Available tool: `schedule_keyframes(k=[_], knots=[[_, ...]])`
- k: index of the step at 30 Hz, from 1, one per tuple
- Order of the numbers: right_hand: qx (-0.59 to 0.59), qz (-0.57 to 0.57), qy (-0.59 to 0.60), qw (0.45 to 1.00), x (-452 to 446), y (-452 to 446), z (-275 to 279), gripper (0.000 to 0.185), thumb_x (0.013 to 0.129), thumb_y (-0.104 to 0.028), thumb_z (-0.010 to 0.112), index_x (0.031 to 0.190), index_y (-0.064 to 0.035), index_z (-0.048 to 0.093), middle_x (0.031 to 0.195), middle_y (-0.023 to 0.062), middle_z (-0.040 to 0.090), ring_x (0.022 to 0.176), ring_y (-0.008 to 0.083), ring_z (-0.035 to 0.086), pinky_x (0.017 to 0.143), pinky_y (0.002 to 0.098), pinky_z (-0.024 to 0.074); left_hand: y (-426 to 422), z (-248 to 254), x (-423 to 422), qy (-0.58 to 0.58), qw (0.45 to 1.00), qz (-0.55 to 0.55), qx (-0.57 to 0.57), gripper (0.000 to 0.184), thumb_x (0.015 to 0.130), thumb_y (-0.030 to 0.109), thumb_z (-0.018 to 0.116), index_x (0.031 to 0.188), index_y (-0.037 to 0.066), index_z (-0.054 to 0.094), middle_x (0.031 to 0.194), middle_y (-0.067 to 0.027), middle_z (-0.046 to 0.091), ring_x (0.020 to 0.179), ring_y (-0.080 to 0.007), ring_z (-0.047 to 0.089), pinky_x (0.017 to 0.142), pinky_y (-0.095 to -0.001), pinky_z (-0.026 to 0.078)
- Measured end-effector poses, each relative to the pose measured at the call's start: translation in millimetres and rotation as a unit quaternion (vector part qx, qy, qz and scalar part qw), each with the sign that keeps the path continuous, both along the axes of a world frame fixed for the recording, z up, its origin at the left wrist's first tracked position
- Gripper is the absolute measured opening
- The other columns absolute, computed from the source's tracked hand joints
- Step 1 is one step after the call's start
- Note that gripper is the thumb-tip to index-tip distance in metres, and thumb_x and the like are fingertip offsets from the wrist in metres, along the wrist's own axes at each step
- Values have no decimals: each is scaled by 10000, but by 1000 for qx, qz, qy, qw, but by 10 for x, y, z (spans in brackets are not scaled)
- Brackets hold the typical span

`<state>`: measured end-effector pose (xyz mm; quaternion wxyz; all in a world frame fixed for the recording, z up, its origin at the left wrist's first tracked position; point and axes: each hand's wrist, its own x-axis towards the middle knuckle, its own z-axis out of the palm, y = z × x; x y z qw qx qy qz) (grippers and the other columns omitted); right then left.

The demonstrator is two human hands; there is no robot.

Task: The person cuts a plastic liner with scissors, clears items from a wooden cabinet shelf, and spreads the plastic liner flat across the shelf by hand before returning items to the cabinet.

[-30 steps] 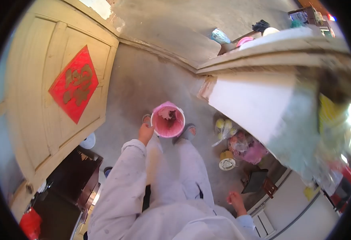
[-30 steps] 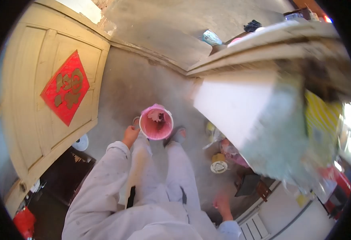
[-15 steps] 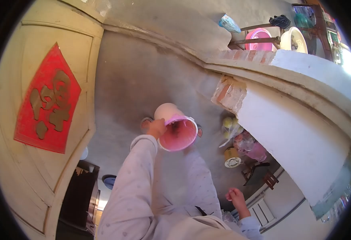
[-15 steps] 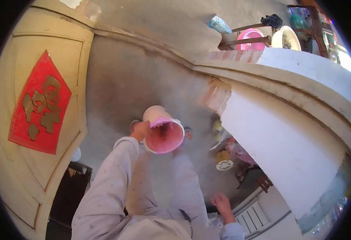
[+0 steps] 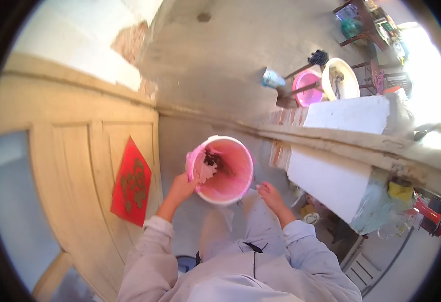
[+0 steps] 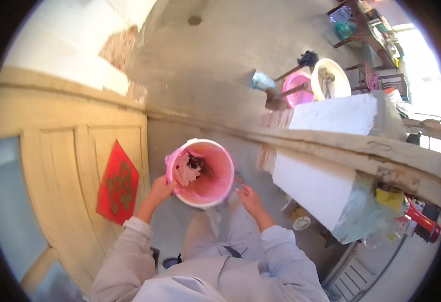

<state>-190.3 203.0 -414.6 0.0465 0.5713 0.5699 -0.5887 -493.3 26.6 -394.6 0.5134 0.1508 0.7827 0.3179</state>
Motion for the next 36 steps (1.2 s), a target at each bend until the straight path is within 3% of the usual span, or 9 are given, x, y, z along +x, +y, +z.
schedule_keyframes(k=[12,17,21,26,29,30,32,35,36], knots=[[-2,-38,43,998,-2566,2328,839,319,761,-170,513,1008,13,598,929,217,637,874,330,618,730,365,470,2396,1506,-2237,189,979,-71,-8,369,878,345,555,953,-15,584,780,-142,618,729,-218,592,685,-356,457],[82,-77,52,992,-3350,3227,1322,263,776,-142,512,933,45,610,808,152,624,720,240,603,598,350,476,3505,1667,-3098,-169,896,351,214,165,872,173,550,938,25,585,722,-36,586,640,-148,566,602,-273,482],[106,-123,74,984,-3878,3837,1707,234,784,-118,518,915,51,613,776,124,629,659,191,597,570,350,495,4200,1922,-3875,-394,838,293,240,149,824,119,583,945,34,564,794,-22,583,695,-137,564,617,-292,491],[97,-129,32,986,-4369,4371,1782,273,776,-172,510,916,34,623,833,209,638,771,281,629,671,394,486,5291,2149,-4624,-170,963,67,197,236,801,185,639,963,48,535,808,-34,586,680,-114,544,614,-251,465],[294,-99,31,950,-4669,4682,1869,273,800,-208,486,907,-5,636,797,223,642,737,327,649,670,405,496,5966,1885,-4945,-53,970,-13,236,238,798,179,657,952,39,541,843,-46,586,690,-111,540,624,-246,455],[203,-148,17,968,-4776,4828,1888,270,791,-200,491,918,-11,635,822,232,640,717,320,654,657,398,511,6196,1885,-5106,-37,966,-52,251,249,798,177,664,959,32,544,861,-52,586,709,-113,545,632,-251,454],[164,-142,-25,976,-4941,5081,2066,280,773,-209,549,946,-4,630,830,181,653,762,257,637,664,387,499,6536,2135,-5087,209,916,-76,334,228,775,105,654,972,37,563,859,-67,586,722,-168,564,654,-301,470],[83,-311,81,943,-5146,5482,2178,264,748,-161,543,893,35,643,756,120,636,645,239,622,552,350,501,7122,2682,-5087,526,708,-200,427,232,750,75,624,978,54,585,864,-90,588,771,-238,577,696,-361,477],[104,-296,69,947,-5149,5688,2094,269,738,-168,539,888,29,643,768,147,640,646,256,629,564,359,505,7329,2709,-5061,481,719,-262,427,227,742,73,618,966,55,589,873,-100,587,799,-256,572,716,-374,471]])
